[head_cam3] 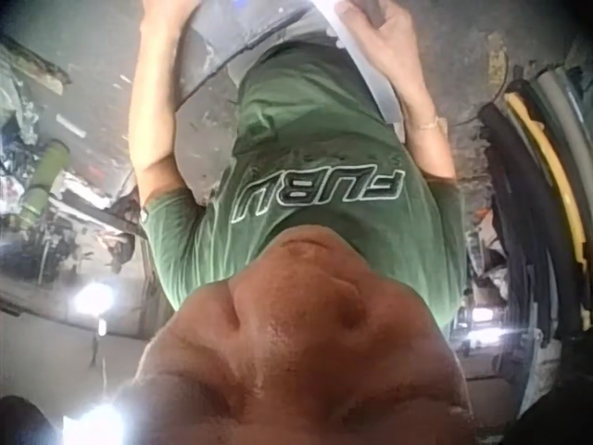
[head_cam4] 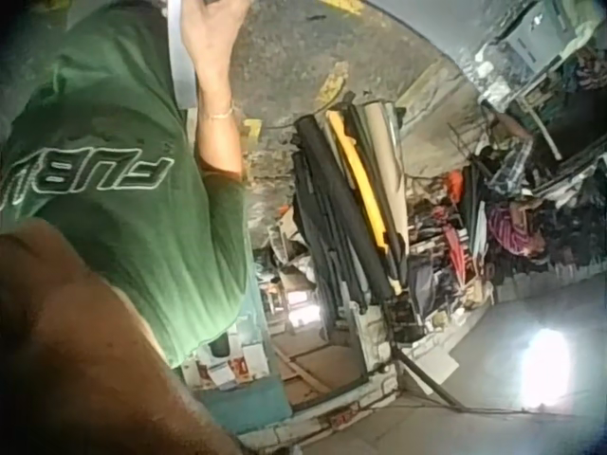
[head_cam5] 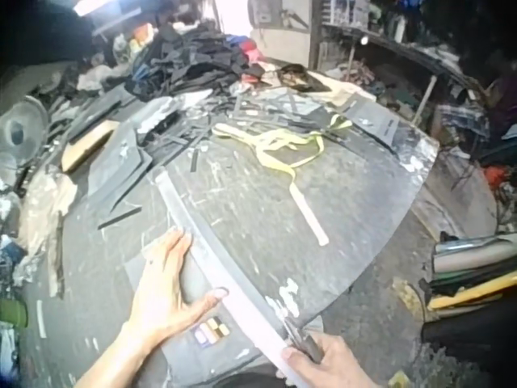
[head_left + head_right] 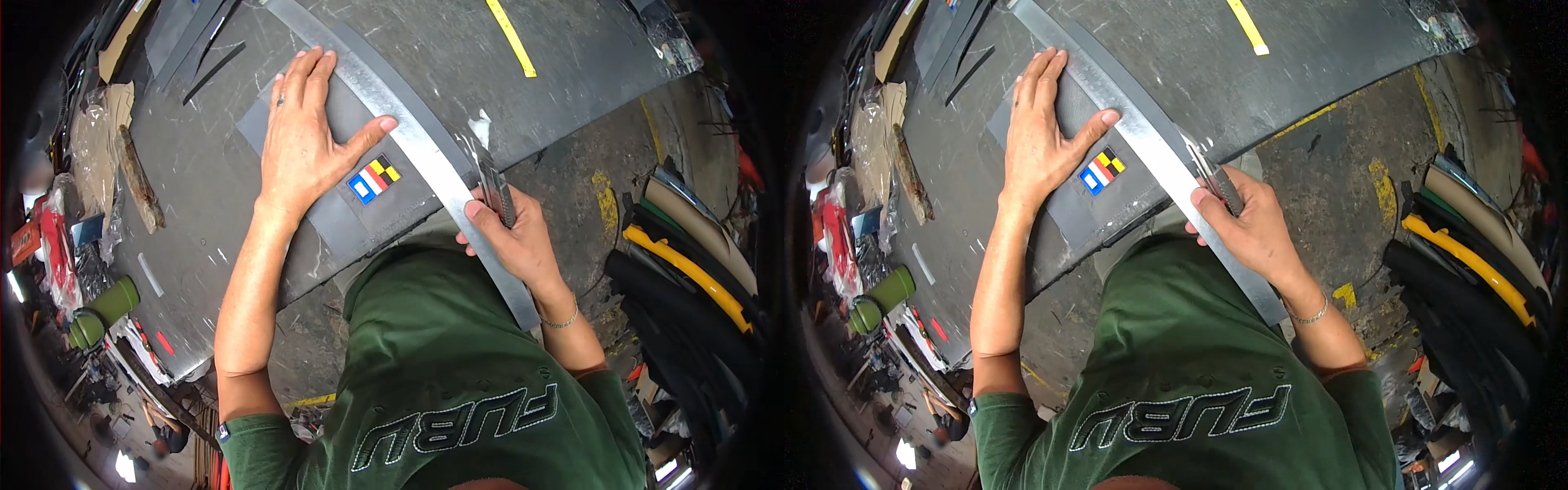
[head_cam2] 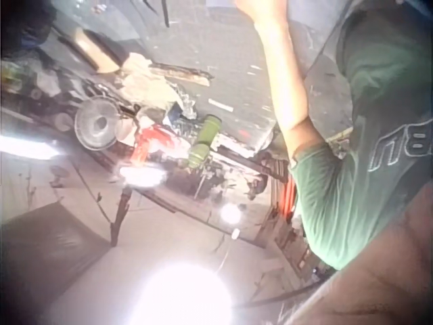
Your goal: Cutting and marking a rectangular piece of gray synthetic material using a utility knife, a metal ruler, and a pencil on a workbench.
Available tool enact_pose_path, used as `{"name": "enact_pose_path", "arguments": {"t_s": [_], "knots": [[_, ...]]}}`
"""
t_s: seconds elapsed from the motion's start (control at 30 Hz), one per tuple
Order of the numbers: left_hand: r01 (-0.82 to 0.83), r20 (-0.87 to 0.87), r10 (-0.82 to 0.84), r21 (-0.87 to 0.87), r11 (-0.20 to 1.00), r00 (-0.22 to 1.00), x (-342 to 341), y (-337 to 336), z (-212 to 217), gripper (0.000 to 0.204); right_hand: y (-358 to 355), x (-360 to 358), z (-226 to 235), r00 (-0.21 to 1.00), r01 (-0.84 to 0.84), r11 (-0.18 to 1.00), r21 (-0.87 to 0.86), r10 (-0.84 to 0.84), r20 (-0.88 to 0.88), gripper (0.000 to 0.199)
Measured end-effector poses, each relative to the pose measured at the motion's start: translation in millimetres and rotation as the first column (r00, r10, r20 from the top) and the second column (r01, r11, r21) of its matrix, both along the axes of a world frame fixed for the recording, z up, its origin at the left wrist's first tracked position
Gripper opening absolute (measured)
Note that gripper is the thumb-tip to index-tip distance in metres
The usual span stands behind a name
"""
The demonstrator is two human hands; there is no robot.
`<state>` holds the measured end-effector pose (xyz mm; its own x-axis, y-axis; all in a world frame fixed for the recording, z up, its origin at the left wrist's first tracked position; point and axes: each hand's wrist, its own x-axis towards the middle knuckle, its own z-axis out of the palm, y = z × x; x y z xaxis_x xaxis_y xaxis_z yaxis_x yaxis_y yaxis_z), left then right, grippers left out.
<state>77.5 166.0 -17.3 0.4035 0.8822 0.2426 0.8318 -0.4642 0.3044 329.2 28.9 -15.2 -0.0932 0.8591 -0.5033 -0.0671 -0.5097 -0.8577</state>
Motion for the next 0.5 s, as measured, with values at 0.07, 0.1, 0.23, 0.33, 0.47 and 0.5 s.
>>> {"name": "enact_pose_path", "arguments": {"t_s": [0.07, 0.1, 0.23, 0.33, 0.47, 0.5], "knots": [[0.015, -0.01, -0.015, -0.009, 1.0, 1.0, 0.0, -0.3, 0.5, 0.105, 2.0, 0.7, -6.1, 0.999, -0.013, 0.999, 0.036, 0.015, -0.051, 0.026], [-0.003, -0.02, 0.003, -0.002, 1.0, 1.0, 0.0, 0.1, 1.0, 0.107, 3.4, -1.0, -5.1, 0.999, -0.006, 0.999, 0.032, 0.007, -0.05, 0.026], [-0.01, -0.037, 0.01, 0.006, 1.0, 0.999, -1.2, 1.7, -2.2, 0.112, 6.8, -3.5, -3.5, 0.998, 0.048, 0.997, -0.057, -0.051, -0.046, 0.029], [-0.007, -0.031, 0.007, 0.008, 1.0, 1.0, -0.7, 2.3, -2.2, 0.113, 7.4, -2.9, -9.5, 0.998, 0.046, 0.997, -0.055, -0.048, -0.036, 0.03], [-0.016, -0.039, 0.016, 0.012, 1.0, 0.999, 0.3, 1.8, -2.5, 0.114, 5.6, -2.7, -10.8, 0.999, 0.045, 0.999, 0.023, -0.044, -0.031, 0.029], [-0.019, -0.037, 0.019, 0.006, 1.0, 0.999, 0.3, 1.3, -2.6, 0.115, 5.8, -2.8, -10.6, 0.998, 0.045, 0.999, 0.029, -0.044, -0.033, 0.029]]}}
